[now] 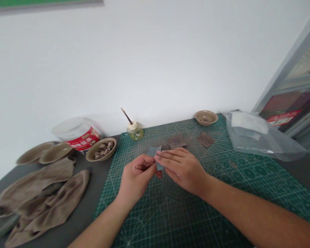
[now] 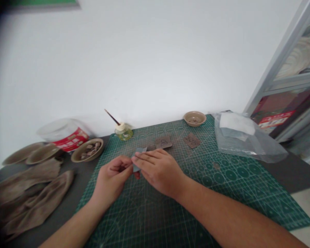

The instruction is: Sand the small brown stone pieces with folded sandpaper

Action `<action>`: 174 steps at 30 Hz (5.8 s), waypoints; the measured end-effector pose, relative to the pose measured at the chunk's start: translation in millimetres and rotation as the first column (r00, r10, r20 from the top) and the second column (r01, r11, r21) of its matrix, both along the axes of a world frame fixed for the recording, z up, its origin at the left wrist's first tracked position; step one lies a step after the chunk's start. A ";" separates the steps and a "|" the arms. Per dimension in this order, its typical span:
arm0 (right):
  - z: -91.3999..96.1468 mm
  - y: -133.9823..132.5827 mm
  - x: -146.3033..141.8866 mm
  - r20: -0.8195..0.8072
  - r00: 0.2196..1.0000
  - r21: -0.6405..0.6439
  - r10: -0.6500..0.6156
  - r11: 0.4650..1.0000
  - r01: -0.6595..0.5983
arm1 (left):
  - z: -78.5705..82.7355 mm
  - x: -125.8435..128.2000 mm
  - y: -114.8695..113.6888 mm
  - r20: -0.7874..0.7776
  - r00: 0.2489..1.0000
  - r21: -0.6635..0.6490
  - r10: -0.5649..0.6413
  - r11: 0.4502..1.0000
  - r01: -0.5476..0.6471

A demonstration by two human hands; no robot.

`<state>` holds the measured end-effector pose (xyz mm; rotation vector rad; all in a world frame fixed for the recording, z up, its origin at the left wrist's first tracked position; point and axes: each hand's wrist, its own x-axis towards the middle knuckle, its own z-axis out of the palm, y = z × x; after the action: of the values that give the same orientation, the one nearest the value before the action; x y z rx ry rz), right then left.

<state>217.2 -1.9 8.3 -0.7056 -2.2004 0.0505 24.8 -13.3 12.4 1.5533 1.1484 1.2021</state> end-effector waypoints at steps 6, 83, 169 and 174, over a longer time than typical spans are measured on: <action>1.1 -1.5 0.2 -0.047 0.999 -0.042 -0.002 0.999 0.000 | 4.3 1.7 -0.8 0.018 1.000 0.016 0.001 1.000 -0.001; -10.6 14.2 3.8 -0.378 0.924 -0.788 0.053 0.506 -0.351 | -3.9 -18.0 13.2 -0.412 0.875 0.082 -0.256 0.946 0.315; -7.3 8.0 10.8 0.313 0.865 -0.530 0.391 0.828 -0.182 | 6.7 -26.3 19.0 -0.710 0.508 -0.206 -0.487 0.835 0.511; -9.4 7.9 9.4 0.302 0.884 -0.492 0.356 0.853 -0.176 | 6.6 -26.7 19.6 -0.713 0.499 -0.209 -0.492 0.829 0.518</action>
<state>226.6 6.0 -1.1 -0.6858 -2.6953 0.6439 -1.9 6.4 19.0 2.3060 1.0014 0.1274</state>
